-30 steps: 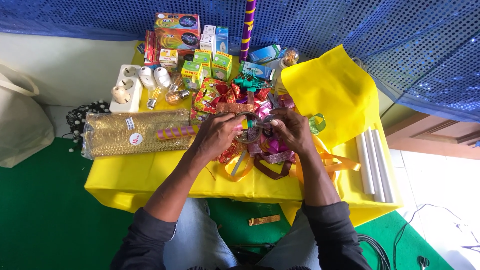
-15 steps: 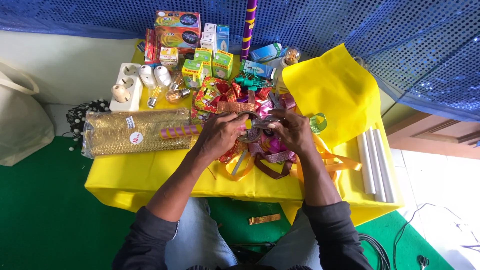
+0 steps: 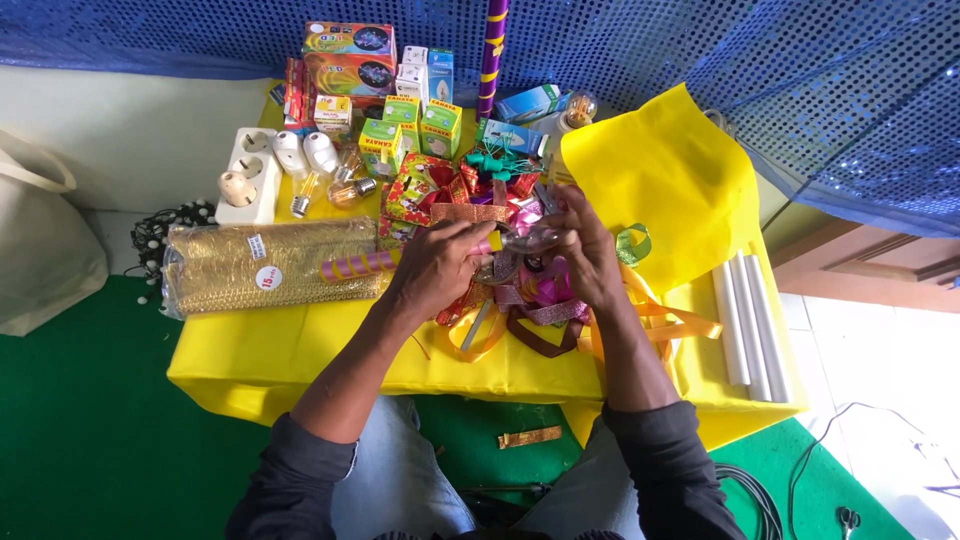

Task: The person is tying colorful ribbons and arranging small decorative items on a table covered with a yellow cloth.

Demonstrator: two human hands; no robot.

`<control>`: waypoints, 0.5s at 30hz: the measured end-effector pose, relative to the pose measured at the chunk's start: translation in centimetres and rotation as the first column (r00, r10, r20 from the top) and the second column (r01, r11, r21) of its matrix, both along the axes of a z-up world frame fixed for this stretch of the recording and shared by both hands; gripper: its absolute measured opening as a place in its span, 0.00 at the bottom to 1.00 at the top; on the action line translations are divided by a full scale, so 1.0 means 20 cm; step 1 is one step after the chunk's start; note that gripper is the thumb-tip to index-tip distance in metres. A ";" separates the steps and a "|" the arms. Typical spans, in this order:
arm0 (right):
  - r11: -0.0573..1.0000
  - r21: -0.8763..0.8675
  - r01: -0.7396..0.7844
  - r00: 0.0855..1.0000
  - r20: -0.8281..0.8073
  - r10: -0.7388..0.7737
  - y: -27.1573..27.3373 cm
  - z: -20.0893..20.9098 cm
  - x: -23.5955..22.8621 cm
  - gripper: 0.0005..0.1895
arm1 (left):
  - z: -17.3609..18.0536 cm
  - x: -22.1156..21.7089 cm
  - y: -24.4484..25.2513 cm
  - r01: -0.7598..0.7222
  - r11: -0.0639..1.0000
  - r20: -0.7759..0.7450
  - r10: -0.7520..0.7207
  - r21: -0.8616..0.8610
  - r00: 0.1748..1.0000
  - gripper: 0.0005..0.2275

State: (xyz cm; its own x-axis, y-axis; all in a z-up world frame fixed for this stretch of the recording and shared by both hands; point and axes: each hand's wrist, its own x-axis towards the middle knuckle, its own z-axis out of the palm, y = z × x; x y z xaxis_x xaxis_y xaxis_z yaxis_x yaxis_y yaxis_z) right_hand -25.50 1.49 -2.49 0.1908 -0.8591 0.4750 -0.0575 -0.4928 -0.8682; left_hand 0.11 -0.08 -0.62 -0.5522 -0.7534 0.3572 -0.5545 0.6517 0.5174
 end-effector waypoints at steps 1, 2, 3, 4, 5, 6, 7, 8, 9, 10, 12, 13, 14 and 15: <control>1.000 0.000 -0.001 1.000 0.000 0.001 -0.01 -0.02 0.00 0.39 | 0.02 0.00 0.00 -0.001 1.000 0.000 0.001 0.000 1.000 0.19; 0.998 0.019 -0.053 0.995 0.084 0.051 -0.02 -0.03 -0.01 0.37 | 0.03 0.01 0.00 -0.009 1.000 -0.008 0.008 -0.007 1.000 0.19; 0.994 0.035 -0.105 0.981 0.169 0.097 -0.03 -0.05 -0.01 0.35 | 0.05 0.00 0.00 -0.014 1.000 -0.016 0.014 -0.012 1.000 0.18; 0.994 0.036 -0.104 0.981 0.169 0.096 -0.02 -0.03 0.00 0.35 | 0.06 0.00 0.01 -0.013 1.000 -0.016 0.013 -0.011 1.000 0.18; 0.997 0.005 -0.082 0.984 0.160 0.080 -0.01 -0.01 0.01 0.32 | 0.08 -0.01 0.01 -0.021 0.999 -0.019 0.020 -0.032 1.000 0.19; 0.998 -0.026 -0.060 0.987 0.151 0.063 0.00 0.01 0.03 0.29 | 0.09 -0.01 0.02 -0.028 0.998 -0.021 0.027 -0.053 0.999 0.19; 0.998 -0.026 -0.061 0.986 0.151 0.064 -0.01 0.02 0.02 0.29 | 0.09 -0.02 0.02 -0.029 0.998 -0.021 0.028 -0.053 0.999 0.19; 0.998 -0.056 -0.007 0.987 0.161 0.016 -0.02 0.03 0.01 0.25 | 0.09 -0.03 0.02 -0.028 0.997 -0.052 0.024 -0.074 0.998 0.18; 0.995 -0.085 0.045 0.985 0.172 -0.030 -0.04 0.03 0.01 0.21 | 0.09 -0.03 0.02 -0.029 0.995 -0.083 0.021 -0.095 0.996 0.17; 0.995 -0.085 0.044 0.985 0.171 -0.029 -0.05 0.07 0.01 0.21 | 0.12 -0.03 0.03 -0.031 0.995 -0.083 0.023 -0.095 0.996 0.17; 0.970 -0.208 0.124 0.991 0.067 -0.112 -0.05 0.13 0.01 0.14 | 0.19 -0.05 0.06 -0.035 0.993 -0.175 0.015 -0.113 0.984 0.15; 0.970 -0.211 0.124 0.992 0.064 -0.113 -0.05 0.19 0.03 0.14 | 0.18 -0.06 0.06 -0.035 0.993 -0.178 0.014 -0.116 0.984 0.15; 0.959 -0.240 0.151 0.988 0.036 -0.147 -0.04 0.25 0.05 0.14 | 0.17 -0.07 0.06 -0.040 0.992 -0.255 0.009 -0.118 0.967 0.16; 0.947 -0.271 0.174 0.984 0.009 -0.178 -0.05 0.32 0.07 0.14 | 0.16 -0.07 0.05 -0.049 0.991 -0.330 0.007 -0.121 0.944 0.18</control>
